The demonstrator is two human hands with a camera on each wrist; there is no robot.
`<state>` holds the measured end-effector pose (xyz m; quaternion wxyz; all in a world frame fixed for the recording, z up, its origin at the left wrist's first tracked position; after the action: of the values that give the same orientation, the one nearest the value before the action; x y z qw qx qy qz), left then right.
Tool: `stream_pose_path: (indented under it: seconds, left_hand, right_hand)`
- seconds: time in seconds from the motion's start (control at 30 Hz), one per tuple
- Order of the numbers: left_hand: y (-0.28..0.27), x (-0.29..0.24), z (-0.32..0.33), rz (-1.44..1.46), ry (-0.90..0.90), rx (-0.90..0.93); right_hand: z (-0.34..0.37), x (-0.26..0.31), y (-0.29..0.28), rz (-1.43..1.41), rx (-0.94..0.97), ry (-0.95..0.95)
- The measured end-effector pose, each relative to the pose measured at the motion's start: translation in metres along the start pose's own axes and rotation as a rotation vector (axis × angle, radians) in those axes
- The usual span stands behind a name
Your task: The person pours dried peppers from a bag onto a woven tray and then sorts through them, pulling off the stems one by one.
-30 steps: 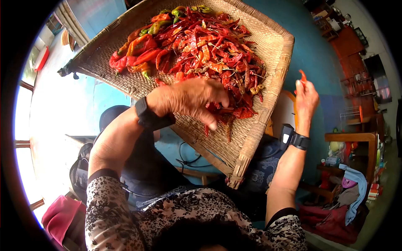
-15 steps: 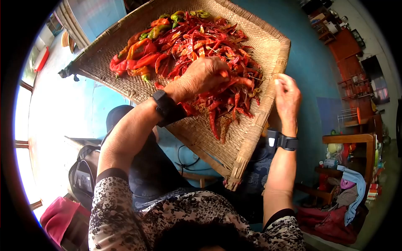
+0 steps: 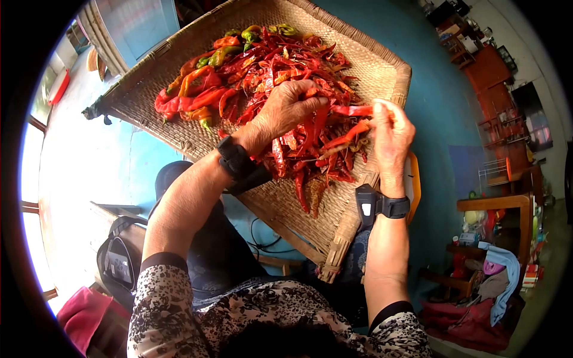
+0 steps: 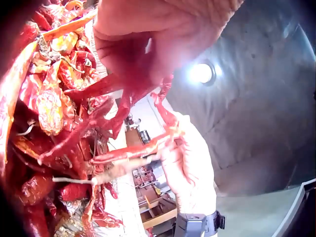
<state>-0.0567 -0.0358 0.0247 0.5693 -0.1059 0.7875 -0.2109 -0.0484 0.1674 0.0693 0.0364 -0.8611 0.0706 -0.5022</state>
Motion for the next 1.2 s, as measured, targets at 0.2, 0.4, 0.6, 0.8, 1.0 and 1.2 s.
stream_pose_path:
  seconds: [0.2, 0.4, 0.6, 0.8, 1.0, 1.2]
  left_hand:
    - [-0.006, 0.007, 0.003, 0.181, -0.109, 0.023]
    - [-0.003, -0.002, 0.007, 0.237, -0.088, 0.038]
    - [0.012, 0.006, 0.001, 0.257, -0.051, 0.106]
    - [0.021, 0.000, 0.005, 0.308, -0.049, 0.142]
    - [0.007, -0.005, 0.006, 0.216, -0.135, 0.104]
    - [-0.003, -0.002, 0.008, 0.242, -0.168, 0.046]
  right_hand:
    - [-0.006, -0.008, -0.060, 0.083, -0.185, -0.155]
    - [0.000, -0.002, -0.131, 0.774, -0.358, -0.223]
    - [-0.002, -0.018, -0.092, 0.419, -0.081, -0.070]
    - [0.017, -0.017, 0.022, 0.092, 0.539, 0.248]
    - [0.008, -0.010, 0.023, 0.312, 0.266, 0.001]
    - [-0.009, -0.006, -0.066, 0.590, -0.092, -0.151]
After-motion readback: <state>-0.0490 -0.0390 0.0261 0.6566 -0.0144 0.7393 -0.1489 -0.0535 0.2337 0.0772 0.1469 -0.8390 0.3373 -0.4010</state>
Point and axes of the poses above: each hand's wrist, its own z-axis away from the middle knuckle, its own y-axis out of the palm, x = y × z, the point moved 4 cm from there along -z, towards the middle knuckle, and after that the axes turned 15 degrees about -z, right-handed, at the moved point
